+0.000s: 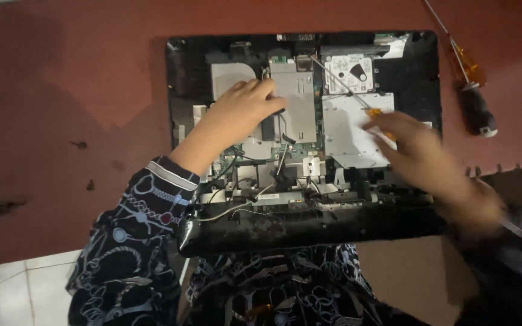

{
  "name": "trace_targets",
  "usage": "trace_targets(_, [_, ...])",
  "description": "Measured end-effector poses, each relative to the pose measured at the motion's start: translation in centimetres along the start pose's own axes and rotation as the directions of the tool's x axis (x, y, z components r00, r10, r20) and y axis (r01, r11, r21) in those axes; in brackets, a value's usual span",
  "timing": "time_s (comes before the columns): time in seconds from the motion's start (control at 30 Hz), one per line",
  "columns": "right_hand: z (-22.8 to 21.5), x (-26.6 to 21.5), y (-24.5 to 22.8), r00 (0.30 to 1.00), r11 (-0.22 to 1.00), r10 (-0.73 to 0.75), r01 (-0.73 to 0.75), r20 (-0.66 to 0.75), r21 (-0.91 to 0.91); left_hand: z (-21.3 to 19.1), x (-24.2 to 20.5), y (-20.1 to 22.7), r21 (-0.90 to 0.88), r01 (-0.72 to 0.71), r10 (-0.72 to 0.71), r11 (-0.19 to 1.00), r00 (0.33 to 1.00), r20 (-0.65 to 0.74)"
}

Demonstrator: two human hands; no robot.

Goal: The person works on the internal components of a disassembled laptop placed on a reddish-brown table. They use a screwdriver to remove screws and detach parts, including a metal bracket and a small circuit board, while also handling various internal wires and connectors.

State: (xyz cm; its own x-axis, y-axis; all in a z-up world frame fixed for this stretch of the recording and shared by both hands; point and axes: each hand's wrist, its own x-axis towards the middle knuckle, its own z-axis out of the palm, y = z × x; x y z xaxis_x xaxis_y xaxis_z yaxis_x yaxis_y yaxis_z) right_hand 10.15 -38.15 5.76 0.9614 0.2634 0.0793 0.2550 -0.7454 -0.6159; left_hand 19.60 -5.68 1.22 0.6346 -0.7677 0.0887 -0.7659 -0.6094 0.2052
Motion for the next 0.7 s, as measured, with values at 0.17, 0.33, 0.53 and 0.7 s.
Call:
trace_targets(0.17, [9.6,9.7,0.6,0.868,0.855,-0.493,0.495,0.054,-0.152,-2.2,-0.1,0.9,-0.004,0.030,-0.029,1.000,0.987,0.158])
trace_targets(0.33, [12.1,13.2,1.2,0.860,0.818,-0.510,0.498,0.038,-0.287,0.6,-1.2,-0.8,0.193,-0.082,0.057,0.978,0.990,0.131])
trace_targets(0.53, [12.3,12.8,1.5,0.850,0.793,-0.526,0.495,0.011,-0.354,1.2,-0.9,-1.6,0.284,-0.130,0.074,0.950,0.977,0.199])
trace_targets(0.7, [12.5,12.8,1.7,0.827,0.793,-0.559,0.514,-0.057,-0.326,1.2,-0.2,-2.4,0.297,-0.184,0.132,0.937,0.973,0.187])
